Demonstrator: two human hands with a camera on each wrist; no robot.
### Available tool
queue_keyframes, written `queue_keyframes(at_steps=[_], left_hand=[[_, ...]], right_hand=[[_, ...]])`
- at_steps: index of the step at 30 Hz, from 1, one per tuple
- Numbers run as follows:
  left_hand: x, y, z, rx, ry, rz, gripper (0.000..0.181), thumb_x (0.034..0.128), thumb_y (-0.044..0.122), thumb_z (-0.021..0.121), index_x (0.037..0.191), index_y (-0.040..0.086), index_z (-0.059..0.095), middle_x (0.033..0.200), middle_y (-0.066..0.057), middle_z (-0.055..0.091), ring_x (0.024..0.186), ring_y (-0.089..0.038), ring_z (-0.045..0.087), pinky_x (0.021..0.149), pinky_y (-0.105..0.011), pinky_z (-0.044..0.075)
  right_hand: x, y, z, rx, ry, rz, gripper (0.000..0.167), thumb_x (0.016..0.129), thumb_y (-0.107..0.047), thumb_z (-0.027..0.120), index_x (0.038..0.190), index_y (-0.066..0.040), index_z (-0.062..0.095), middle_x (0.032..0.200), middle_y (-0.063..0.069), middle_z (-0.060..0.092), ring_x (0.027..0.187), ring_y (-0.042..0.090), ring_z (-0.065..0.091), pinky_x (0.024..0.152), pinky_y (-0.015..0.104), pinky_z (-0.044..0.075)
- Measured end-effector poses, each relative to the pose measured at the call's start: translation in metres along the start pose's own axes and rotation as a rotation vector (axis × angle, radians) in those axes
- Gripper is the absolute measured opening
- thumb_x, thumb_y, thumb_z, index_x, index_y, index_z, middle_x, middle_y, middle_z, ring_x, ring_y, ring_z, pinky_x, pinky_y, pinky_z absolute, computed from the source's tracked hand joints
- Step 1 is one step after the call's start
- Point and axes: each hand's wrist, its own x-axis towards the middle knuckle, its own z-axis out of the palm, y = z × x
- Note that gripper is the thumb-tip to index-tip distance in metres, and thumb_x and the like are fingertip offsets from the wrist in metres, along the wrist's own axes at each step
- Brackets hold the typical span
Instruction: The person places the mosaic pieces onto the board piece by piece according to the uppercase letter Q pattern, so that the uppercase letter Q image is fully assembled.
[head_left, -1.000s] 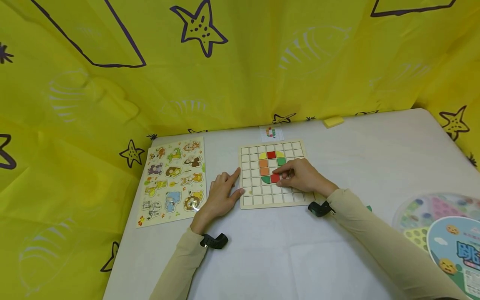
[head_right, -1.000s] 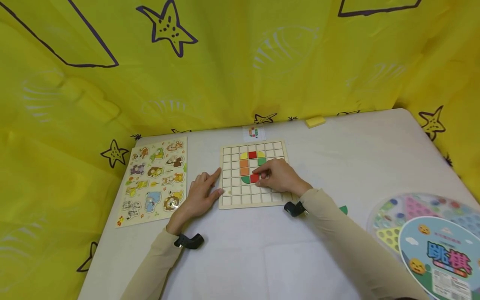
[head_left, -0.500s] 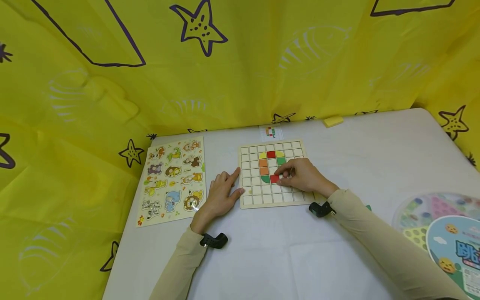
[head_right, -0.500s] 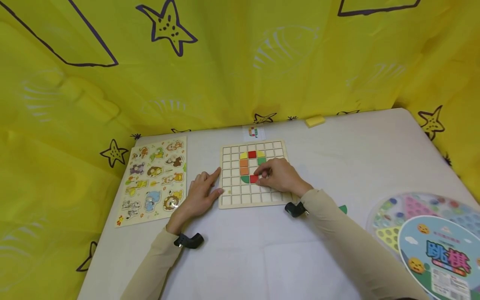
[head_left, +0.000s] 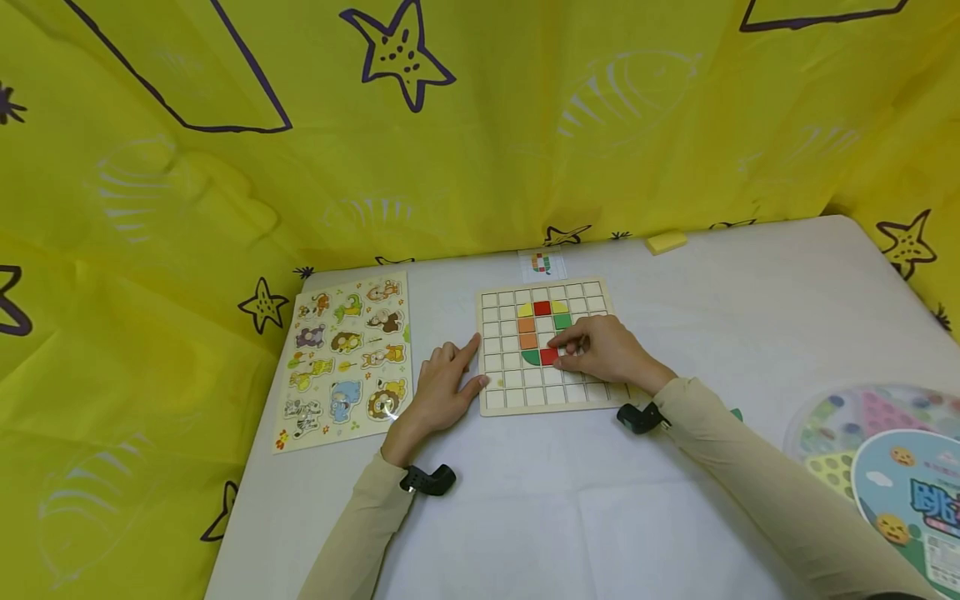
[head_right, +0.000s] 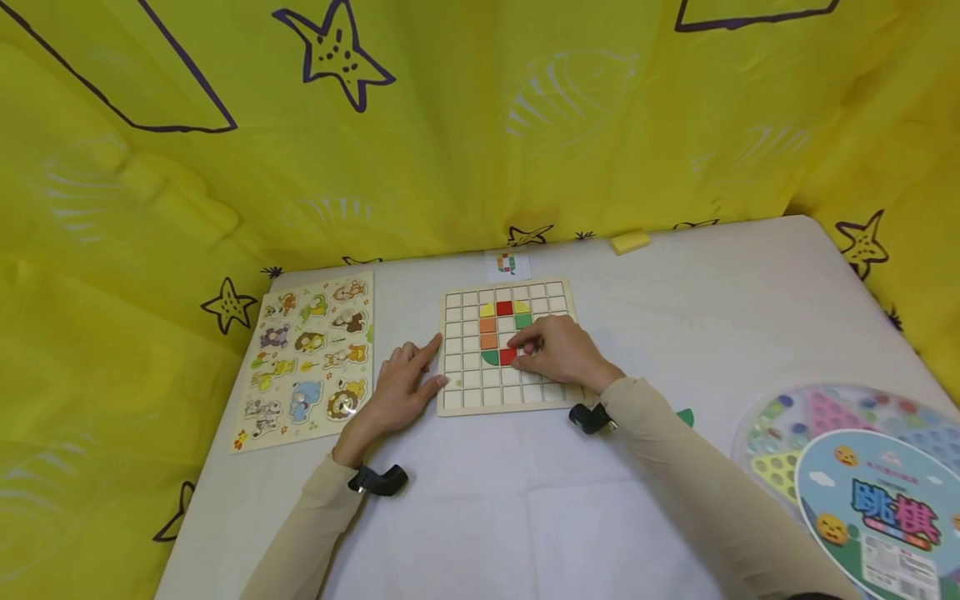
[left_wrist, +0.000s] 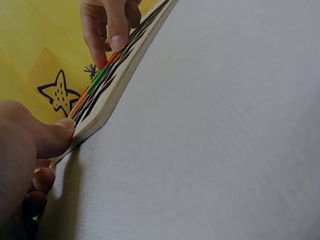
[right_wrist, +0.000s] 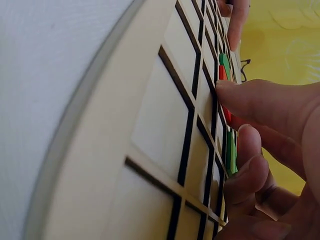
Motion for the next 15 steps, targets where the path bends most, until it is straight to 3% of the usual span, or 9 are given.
queue_keyframes(at_steps=[8,15], left_hand=[[0.000,0.001,-0.001,-0.009,-0.008,0.001,0.068,0.1046,0.027,0.064,0.164,0.006,0.039,0.097,-0.006,0.046,0.087,-0.019,0.035,0.080,-0.034,0.024],[-0.001,0.002,-0.002,-0.011,-0.009,-0.009,0.067,0.1051,0.028,0.063,0.164,0.006,0.039,0.097,-0.006,0.046,0.088,-0.019,0.035,0.081,-0.034,0.024]], right_hand=[[-0.010,0.004,-0.018,0.033,0.004,-0.018,0.020,0.089,-0.017,0.087,0.107,-0.008,0.084,0.082,-0.002,0.069,0.077,0.016,0.056,0.069,0.026,0.045],[-0.036,0.014,-0.051,-0.041,0.005,0.008,0.011,0.089,-0.017,0.086,0.098,-0.011,0.084,0.085,-0.003,0.072,0.074,0.013,0.057,0.067,0.024,0.046]])
